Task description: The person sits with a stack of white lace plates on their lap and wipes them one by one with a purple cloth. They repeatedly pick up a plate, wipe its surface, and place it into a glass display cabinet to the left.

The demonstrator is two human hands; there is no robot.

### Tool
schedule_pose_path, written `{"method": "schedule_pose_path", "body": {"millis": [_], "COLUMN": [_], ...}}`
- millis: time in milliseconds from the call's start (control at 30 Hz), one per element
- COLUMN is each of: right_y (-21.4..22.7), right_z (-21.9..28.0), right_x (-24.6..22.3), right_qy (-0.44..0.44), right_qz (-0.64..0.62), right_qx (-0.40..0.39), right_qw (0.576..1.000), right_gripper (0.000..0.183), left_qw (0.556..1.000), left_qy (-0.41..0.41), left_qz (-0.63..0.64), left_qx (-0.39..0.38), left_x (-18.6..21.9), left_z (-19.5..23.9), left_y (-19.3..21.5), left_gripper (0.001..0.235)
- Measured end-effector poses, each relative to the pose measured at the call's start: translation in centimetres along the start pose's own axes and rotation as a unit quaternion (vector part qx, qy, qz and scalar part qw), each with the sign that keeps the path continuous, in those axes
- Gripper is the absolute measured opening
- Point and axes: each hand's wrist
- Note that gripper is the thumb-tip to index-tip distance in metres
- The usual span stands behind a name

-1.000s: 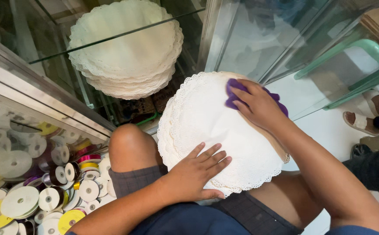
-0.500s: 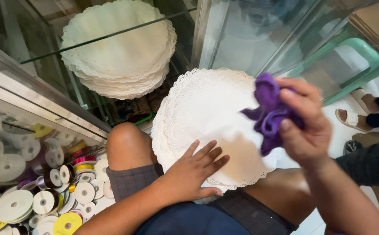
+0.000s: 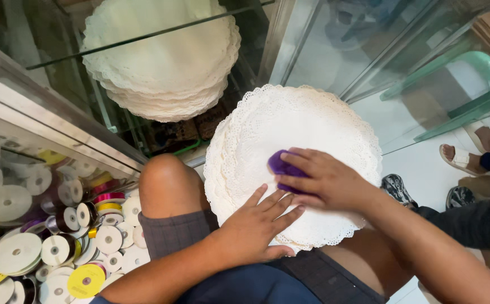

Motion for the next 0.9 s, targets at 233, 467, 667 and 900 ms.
{"method": "schedule_pose_path", "body": {"millis": [233,467,667,900], "right_y": [-1.1,-4.4,-3.3,-2.4], "right_z": [-2.9,-8.9,-6.2,-0.1], "right_x": [3.2,1.0,7.7,7.7], "right_qy": [-0.090,0.101,-0.098,-0.202], "right_qz": [0.020,-0.073,0.024,0.108], "right_qx": [0.097,0.069,0.113,0.100], "right_qw": [0.991,0.990,0.988,0.968], "right_gripper": [0.047,0.034,0.032,0.029], "left_qw": [1.000,1.000,1.000,0.995], "left_qy": [0.009,0.020,0.019,0.063], "left_qz": [0.000,0.004,0.008,0.077], "left_qx": [0.018,-0.002,0.010,-0.008], "left_x": [0.3,0.4,0.4,-2.7], "left_z": [-0.1,0.2,0.3,-0.3], "left_y": [0.1,0.1,0.4,2.8], "left_gripper": [0.085,0.088,0.088,0.082]}}
Point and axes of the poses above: each hand's wrist, its own z-axis away from the middle knuckle, its own y-axis out of the back of the hand, x = y × z, and after that the axes turned 3 degrees about x, right-handed
